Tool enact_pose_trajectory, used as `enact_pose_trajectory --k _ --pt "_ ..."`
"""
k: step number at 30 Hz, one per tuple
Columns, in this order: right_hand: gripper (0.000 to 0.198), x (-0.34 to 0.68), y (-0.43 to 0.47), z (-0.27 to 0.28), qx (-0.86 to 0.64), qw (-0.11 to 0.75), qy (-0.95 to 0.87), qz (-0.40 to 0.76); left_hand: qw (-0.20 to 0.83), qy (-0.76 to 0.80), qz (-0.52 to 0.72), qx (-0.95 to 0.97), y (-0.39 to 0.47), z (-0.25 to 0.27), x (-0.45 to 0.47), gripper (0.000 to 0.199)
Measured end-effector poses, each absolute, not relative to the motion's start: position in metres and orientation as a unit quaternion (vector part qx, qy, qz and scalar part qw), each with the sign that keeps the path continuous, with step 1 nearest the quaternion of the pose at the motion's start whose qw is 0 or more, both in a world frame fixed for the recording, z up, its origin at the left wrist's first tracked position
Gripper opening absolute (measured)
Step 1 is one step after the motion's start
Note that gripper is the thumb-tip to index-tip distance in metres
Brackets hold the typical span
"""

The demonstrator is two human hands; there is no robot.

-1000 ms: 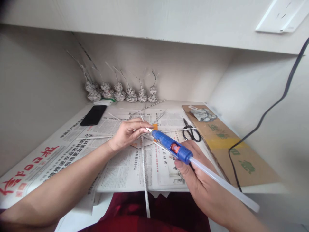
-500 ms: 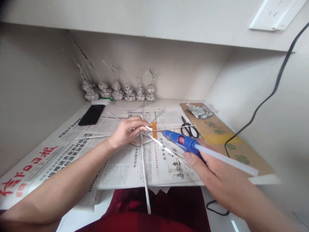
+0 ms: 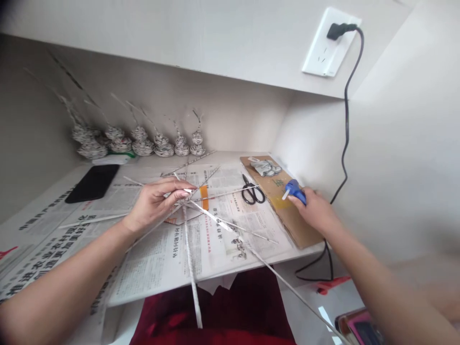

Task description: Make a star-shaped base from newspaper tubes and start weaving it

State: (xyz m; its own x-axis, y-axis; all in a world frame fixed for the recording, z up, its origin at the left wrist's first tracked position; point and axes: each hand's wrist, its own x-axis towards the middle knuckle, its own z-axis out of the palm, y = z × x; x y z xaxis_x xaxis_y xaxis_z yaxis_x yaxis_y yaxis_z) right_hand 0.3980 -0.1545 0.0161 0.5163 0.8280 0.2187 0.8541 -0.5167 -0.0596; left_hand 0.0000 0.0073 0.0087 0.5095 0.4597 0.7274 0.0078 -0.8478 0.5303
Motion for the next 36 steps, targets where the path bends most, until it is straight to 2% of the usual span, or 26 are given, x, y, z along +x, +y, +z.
enact_pose_trajectory --k 4,13,18,19,21,24,27,32,34,36 --pt "0.060 0.419 -0.161 0.004 -0.856 0.017 -0.504 -0.112 0.239 0.139 0.468 0.839 0.008 0.007 0.000 0.021" --pt "0.048 0.436 -0.139 -0.007 -0.817 0.056 -0.567 -0.089 0.250 0.138 0.468 0.836 0.006 0.007 0.002 0.020" --pt "0.032 0.403 -0.139 0.019 -0.766 0.068 -0.612 -0.184 0.276 0.125 0.479 0.824 0.005 0.010 0.002 0.019" --pt "0.030 0.385 -0.138 0.027 -0.755 0.096 -0.626 -0.168 0.280 0.123 0.481 0.822 0.005 0.011 0.002 0.019" --pt "0.032 0.340 -0.134 0.039 -0.736 0.157 -0.658 -0.031 0.290 0.123 0.484 0.817 0.004 0.012 0.002 0.019" --pt "0.037 0.265 -0.123 0.045 -0.664 0.233 -0.669 0.240 0.302 0.120 0.484 0.813 0.002 0.013 0.002 0.018" --pt "0.040 0.205 -0.105 0.037 -0.576 0.328 -0.641 0.387 0.313 0.111 0.484 0.810 -0.001 0.014 0.001 0.018" --pt "0.029 0.171 -0.083 0.026 -0.515 0.446 -0.557 0.476 0.323 0.100 0.497 0.800 -0.002 0.015 0.000 0.019" --pt "0.032 0.177 -0.085 0.031 -0.534 0.463 -0.534 0.463 0.311 0.093 0.509 0.797 -0.001 0.015 0.000 0.019" --pt "0.033 0.189 -0.096 0.039 -0.572 0.471 -0.550 0.386 0.300 0.087 0.519 0.796 0.002 0.016 -0.001 0.019"
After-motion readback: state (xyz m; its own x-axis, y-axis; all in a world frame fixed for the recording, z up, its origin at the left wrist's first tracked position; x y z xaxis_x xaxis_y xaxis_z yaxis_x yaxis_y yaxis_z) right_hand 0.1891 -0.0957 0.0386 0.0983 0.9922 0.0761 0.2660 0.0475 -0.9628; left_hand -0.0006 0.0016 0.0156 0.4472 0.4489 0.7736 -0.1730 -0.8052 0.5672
